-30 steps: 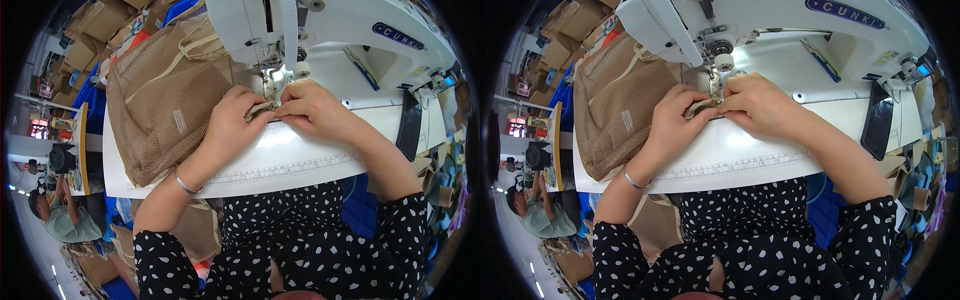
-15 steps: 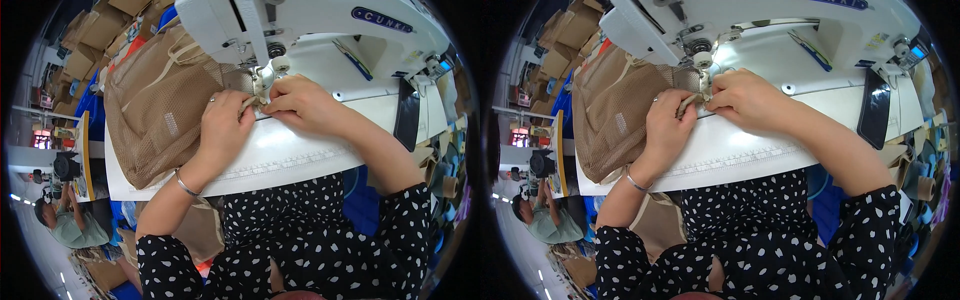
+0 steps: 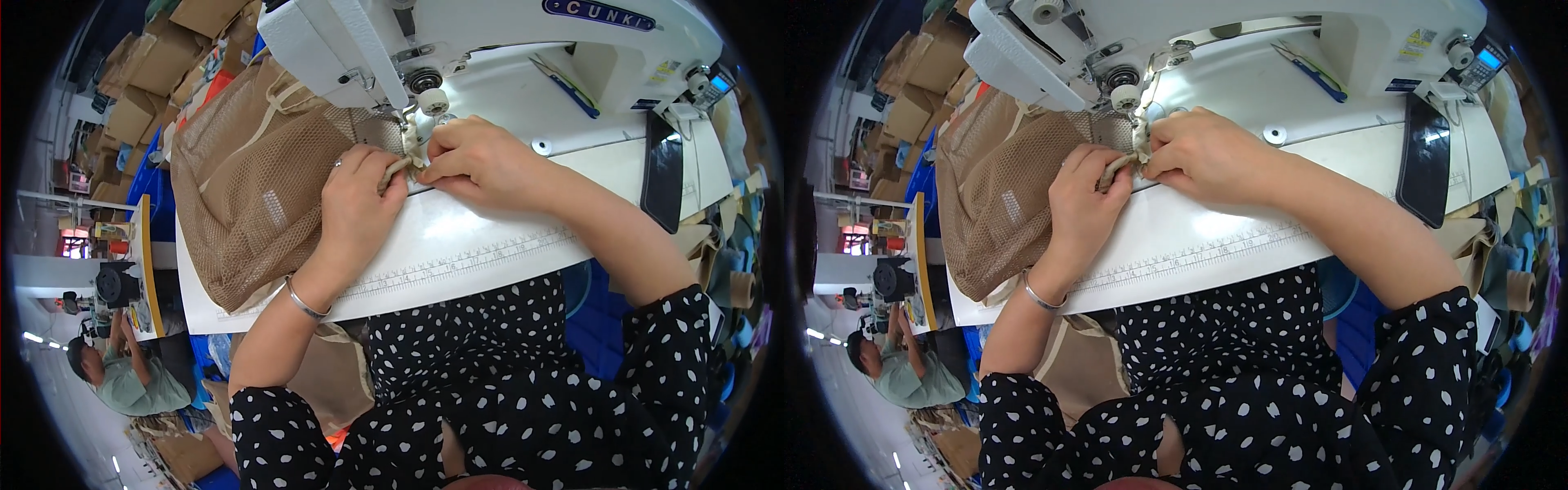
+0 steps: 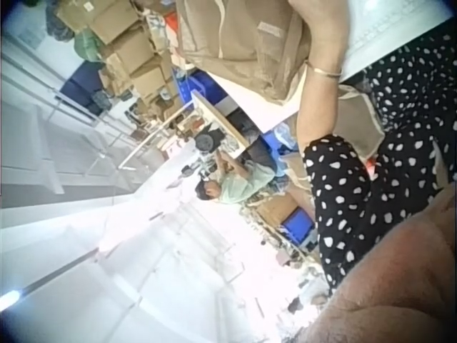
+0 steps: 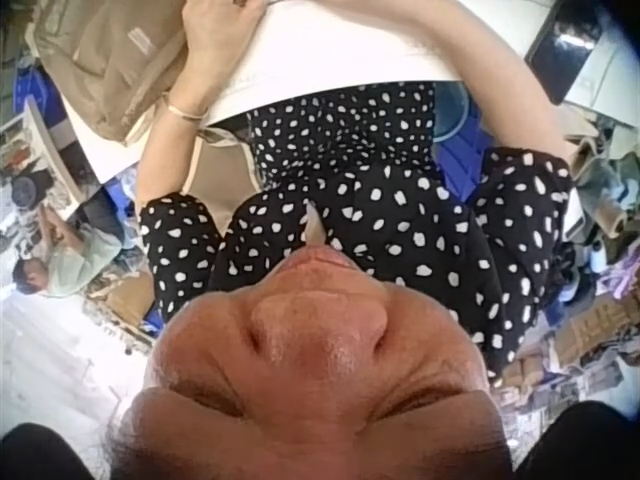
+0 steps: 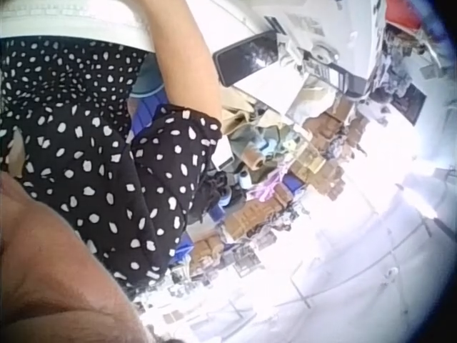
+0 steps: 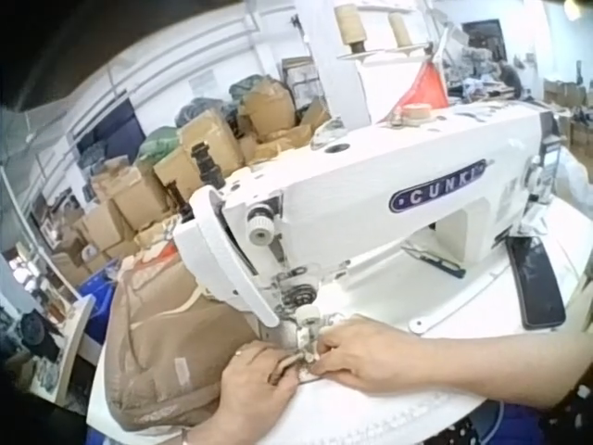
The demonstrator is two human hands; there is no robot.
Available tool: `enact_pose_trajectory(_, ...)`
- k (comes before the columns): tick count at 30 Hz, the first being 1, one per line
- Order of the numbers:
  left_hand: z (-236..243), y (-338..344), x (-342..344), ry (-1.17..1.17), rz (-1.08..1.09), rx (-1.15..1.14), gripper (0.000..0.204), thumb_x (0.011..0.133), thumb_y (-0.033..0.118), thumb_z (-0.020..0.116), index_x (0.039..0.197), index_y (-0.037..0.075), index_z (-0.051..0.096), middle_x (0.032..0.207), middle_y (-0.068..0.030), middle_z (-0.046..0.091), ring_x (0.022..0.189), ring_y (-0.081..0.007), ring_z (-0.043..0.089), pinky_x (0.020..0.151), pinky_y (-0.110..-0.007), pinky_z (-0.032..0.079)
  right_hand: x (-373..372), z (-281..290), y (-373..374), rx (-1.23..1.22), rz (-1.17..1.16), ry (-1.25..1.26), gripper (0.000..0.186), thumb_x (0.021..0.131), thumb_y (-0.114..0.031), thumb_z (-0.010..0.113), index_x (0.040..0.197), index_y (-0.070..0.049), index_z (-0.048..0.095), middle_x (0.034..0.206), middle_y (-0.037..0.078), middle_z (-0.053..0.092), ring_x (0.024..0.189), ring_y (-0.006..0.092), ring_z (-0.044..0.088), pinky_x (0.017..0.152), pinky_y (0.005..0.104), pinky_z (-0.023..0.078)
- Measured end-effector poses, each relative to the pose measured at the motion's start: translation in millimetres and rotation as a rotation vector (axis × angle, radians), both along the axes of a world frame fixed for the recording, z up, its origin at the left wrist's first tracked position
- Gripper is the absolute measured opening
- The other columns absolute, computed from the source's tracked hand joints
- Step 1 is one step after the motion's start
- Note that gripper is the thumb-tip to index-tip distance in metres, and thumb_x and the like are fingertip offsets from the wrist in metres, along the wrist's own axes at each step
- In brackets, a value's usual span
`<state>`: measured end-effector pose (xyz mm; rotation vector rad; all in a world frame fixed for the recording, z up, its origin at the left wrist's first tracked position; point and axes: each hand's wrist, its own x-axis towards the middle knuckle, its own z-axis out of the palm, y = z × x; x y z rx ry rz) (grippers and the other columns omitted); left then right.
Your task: Sewing a tan mesh bag using an industrial sewing machine.
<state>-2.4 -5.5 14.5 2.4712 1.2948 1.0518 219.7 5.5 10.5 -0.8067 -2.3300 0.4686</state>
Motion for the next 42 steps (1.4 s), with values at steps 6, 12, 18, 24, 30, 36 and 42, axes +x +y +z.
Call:
enact_pose_trajectory(6, 0, 0, -5, 0.179, -0.099, 0.205, 0.022, 0.076, 0.003, 0.074, 0.098, 0.005, 0.069, 0.097, -0.0079, 0.065, 0.087, -0.0289, 0.065, 0.076, -0.039, 0.056, -1, -2, 0, 0.018, -0.003, -0.004, 0.011, 0.086, -0.011, 0.072, 0.094, -0.007, 0.078, 0.092, 0.006, 0.064, 0.091, 0.0256, 0.062, 0.088, 0.0386, 0.048)
enact_pose_trajectory(12, -1, 1, -7, 0.236, -0.156, 0.285, 0.026, 0.074, -0.001, 0.072, 0.099, 0.005, 0.069, 0.097, -0.0066, 0.065, 0.088, -0.0254, 0.065, 0.074, -0.035, 0.056, -1, 2, -2, 0.01, -0.002, -0.036, 0.013, 0.088, -0.014, 0.067, 0.092, -0.007, 0.077, 0.097, 0.007, 0.065, 0.098, 0.027, 0.063, 0.092, 0.0401, 0.047)
enact_pose_trajectory(18, 3, 0, -10, 0.217, -0.204, 0.161, 0.031, 0.071, -0.004, 0.075, 0.101, 0.004, 0.072, 0.102, -0.0085, 0.069, 0.09, -0.0286, 0.066, 0.078, -0.039, 0.056, -1, 4, -3, 0.01, -0.004, -0.053, 0.012, 0.088, -0.013, 0.067, 0.092, -0.007, 0.077, 0.095, 0.007, 0.065, 0.097, 0.0275, 0.063, 0.091, 0.0398, 0.048)
enact_pose_trajectory(24, 12, 9, -15, 0.123, -0.22, -0.112, 0.027, 0.079, -0.001, 0.068, 0.105, 0.001, 0.073, 0.108, -0.0123, 0.069, 0.096, -0.0315, 0.068, 0.085, -0.039, 0.056, 2, 7, -1, -0.137, -0.042, -0.03, 0.014, 0.087, -0.011, 0.072, 0.098, -0.011, 0.08, 0.093, 0.006, 0.064, 0.094, 0.0256, 0.061, 0.089, 0.0378, 0.047)
enact_pose_trajectory(30, 6, 12, -17, 0.059, -0.219, -0.193, 0.026, 0.082, 0.001, 0.067, 0.107, 0.001, 0.074, 0.109, -0.0127, 0.07, 0.098, -0.0298, 0.068, 0.086, -0.038, 0.055, 1, 5, 2, -0.086, -0.02, -0.034, 0.014, 0.089, -0.013, 0.069, 0.096, -0.01, 0.08, 0.09, 0.006, 0.065, 0.094, 0.0254, 0.062, 0.091, 0.039, 0.047)
enact_pose_trajectory(36, 4, 8, -15, 0.06, -0.161, -0.141, 0.021, 0.081, 0.002, 0.068, 0.102, 0.002, 0.073, 0.106, -0.0126, 0.071, 0.1, -0.0311, 0.068, 0.087, -0.039, 0.055, 0, 8, 2, -0.078, -0.007, -0.055, 0.013, 0.088, -0.012, 0.069, 0.096, -0.009, 0.079, 0.088, 0.007, 0.065, 0.092, 0.0263, 0.063, 0.089, 0.0399, 0.047)
enact_pose_trajectory(42, 4, 10, -15, 0.03, -0.198, -0.142, 0.02, 0.082, 0.002, 0.068, 0.101, 0.001, 0.073, 0.106, -0.0126, 0.071, 0.1, -0.0314, 0.067, 0.089, -0.04, 0.055, 1, 7, 3, -0.158, -0.018, 0.014, 0.013, 0.088, -0.01, 0.069, 0.097, -0.008, 0.078, 0.09, 0.008, 0.068, 0.091, 0.028, 0.064, 0.085, 0.0397, 0.048)
